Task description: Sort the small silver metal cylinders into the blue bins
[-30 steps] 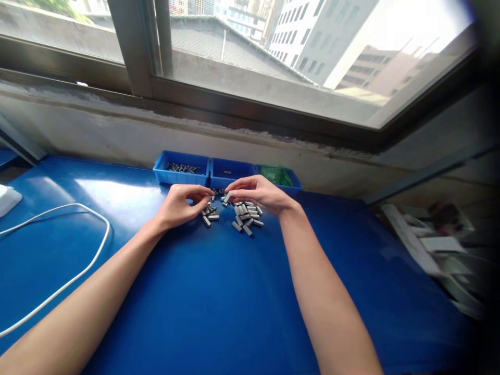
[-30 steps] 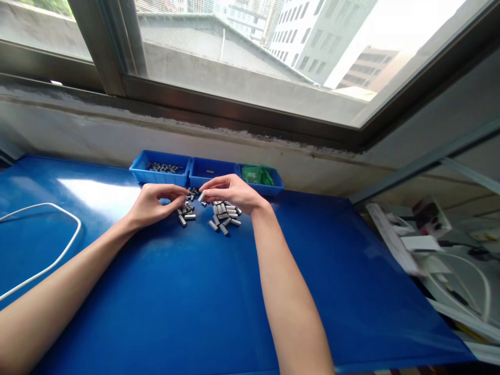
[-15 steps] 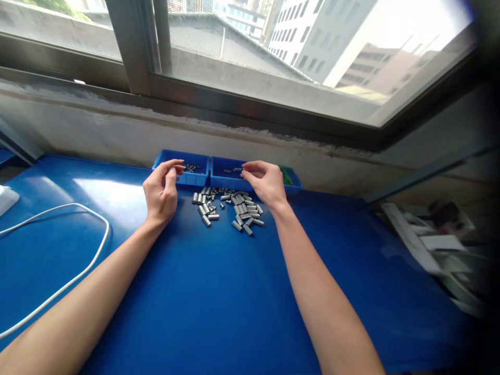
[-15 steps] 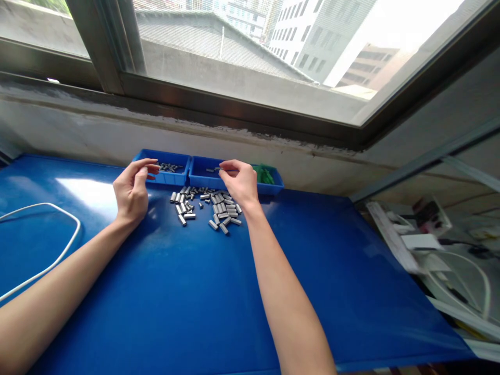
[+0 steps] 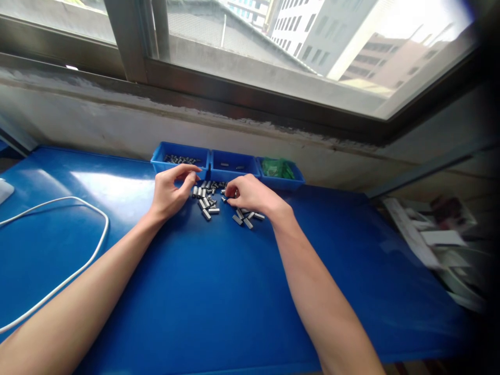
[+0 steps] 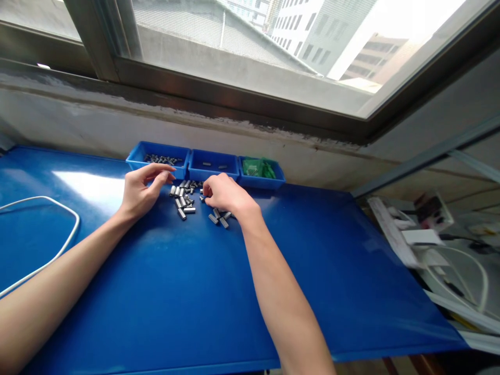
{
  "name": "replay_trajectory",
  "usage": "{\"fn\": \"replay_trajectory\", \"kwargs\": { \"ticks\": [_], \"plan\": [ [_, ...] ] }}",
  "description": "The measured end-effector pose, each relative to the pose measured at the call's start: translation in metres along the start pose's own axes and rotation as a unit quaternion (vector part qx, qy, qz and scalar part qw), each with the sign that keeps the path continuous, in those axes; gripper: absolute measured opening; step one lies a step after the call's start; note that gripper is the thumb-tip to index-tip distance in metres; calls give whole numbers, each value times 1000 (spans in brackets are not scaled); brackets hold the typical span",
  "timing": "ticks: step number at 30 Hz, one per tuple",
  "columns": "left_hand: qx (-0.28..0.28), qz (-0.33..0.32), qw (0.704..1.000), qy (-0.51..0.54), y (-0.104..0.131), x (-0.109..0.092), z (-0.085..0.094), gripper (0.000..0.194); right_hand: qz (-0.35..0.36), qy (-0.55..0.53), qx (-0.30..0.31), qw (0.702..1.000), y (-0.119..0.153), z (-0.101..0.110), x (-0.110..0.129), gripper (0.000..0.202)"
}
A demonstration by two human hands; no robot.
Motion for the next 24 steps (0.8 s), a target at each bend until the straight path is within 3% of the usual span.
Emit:
{"fn": "replay_trajectory", "kwargs": {
  "ticks": [9,17,24],
  "plan": [
    [0,-1,1000,-11,-1,-2,-1,22,-1,29,-42,999,-4,0,-2,9],
    [6,-12,1000,-14,0,-3,-1,21,-15,54,-2,998,-4,-2,5,11],
    [11,-13,1000,-16,0,-2,-2,22,-19,58,-4,998,-2,1,8,7]
  ]
}}
Point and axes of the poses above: each hand's wrist, its own y-axis away from the middle knuckle, its own z-axis out of the back of the hand, x = y × z, the point moved 5 cm from there along -y, towards the middle knuckle, and after that the axes turned 8 degrees about y, right-handed, at the moved point
